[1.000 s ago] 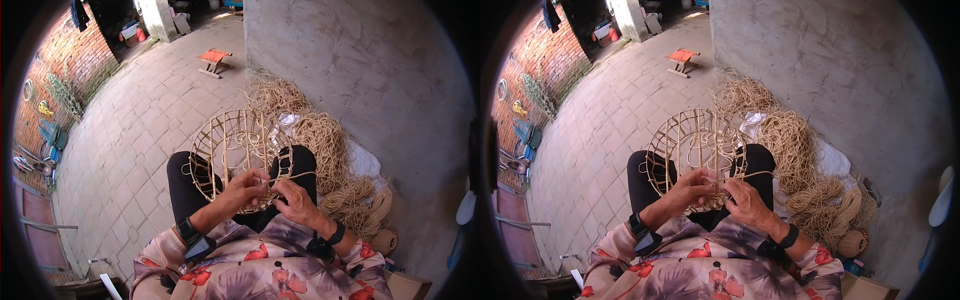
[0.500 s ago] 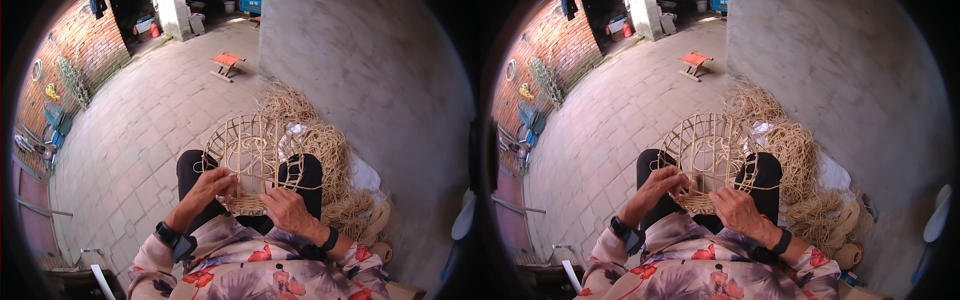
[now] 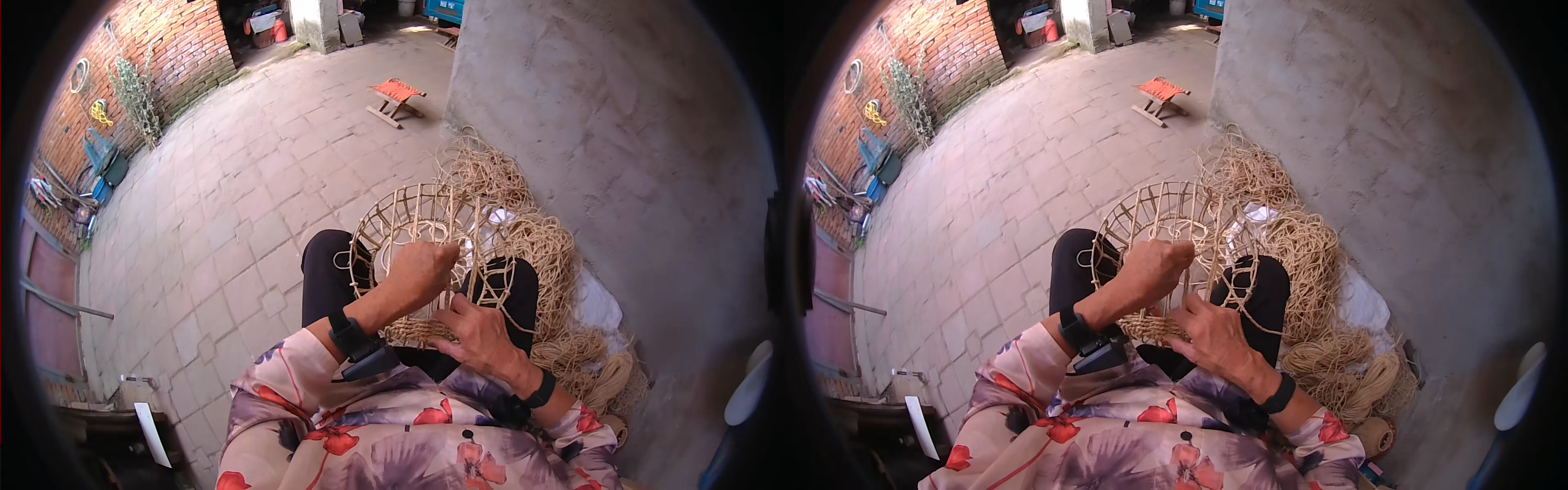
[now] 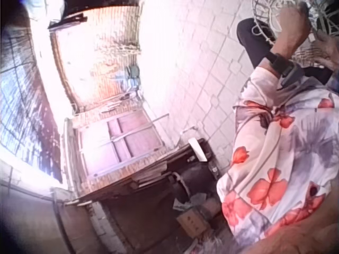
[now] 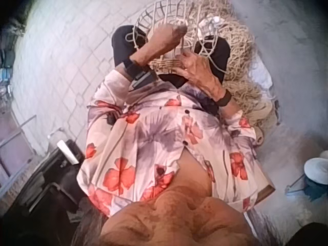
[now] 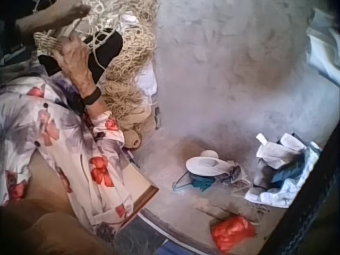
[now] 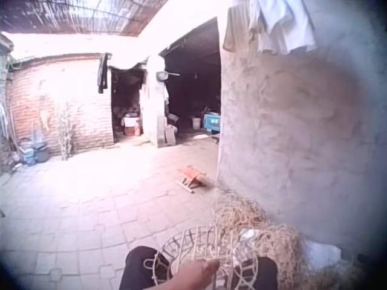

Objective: Weaving thin bamboo or rattan strips through a circular frame to create a basket.

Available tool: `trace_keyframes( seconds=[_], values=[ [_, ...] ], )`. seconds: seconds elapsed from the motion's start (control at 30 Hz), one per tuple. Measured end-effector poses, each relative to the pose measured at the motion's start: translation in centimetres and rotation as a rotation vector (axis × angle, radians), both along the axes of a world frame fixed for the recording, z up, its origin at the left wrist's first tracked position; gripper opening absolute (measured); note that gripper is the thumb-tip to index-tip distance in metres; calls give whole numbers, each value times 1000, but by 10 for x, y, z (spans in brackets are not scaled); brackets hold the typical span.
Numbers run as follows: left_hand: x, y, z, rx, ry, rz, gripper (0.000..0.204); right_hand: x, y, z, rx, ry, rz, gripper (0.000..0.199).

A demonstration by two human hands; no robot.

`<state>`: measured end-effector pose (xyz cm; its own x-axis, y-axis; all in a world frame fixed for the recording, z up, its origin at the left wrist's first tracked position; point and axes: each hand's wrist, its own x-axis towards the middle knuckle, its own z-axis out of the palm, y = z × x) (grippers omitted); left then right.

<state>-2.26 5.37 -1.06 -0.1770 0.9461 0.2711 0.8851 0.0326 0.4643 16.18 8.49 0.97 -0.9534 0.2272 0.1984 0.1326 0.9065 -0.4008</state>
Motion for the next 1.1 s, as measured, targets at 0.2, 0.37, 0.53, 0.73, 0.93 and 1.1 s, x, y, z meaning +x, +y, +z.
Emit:
trace_keyframes(
  seconds=[0.2, 0.37, 0.53, 0.73, 0.93, 1.1],
  values=[
    [-7, -13, -28, 29, 15, 16, 12, -2, 1, -2, -65, 27, 42, 34],
    [-1, -36, -1, -209, -416, -95, 33, -1, 0, -3, -78, -2, -9, 35],
    [-29, -92, 15, -245, -1724, -43, 26, 1, -3, -1, -56, 5, -13, 33],
    [-67, -154, 15, -235, -1411, 107, 20, -13, -15, -3, 5, 162, 80, 39],
    [-93, -102, 28, -66, -645, 121, 19, -30, -27, -10, 177, 93, 184, 52],
    [-70, -41, 5, 0, -412, 64, 17, -42, -29, -5, 166, 35, 217, 48]
  ],
)
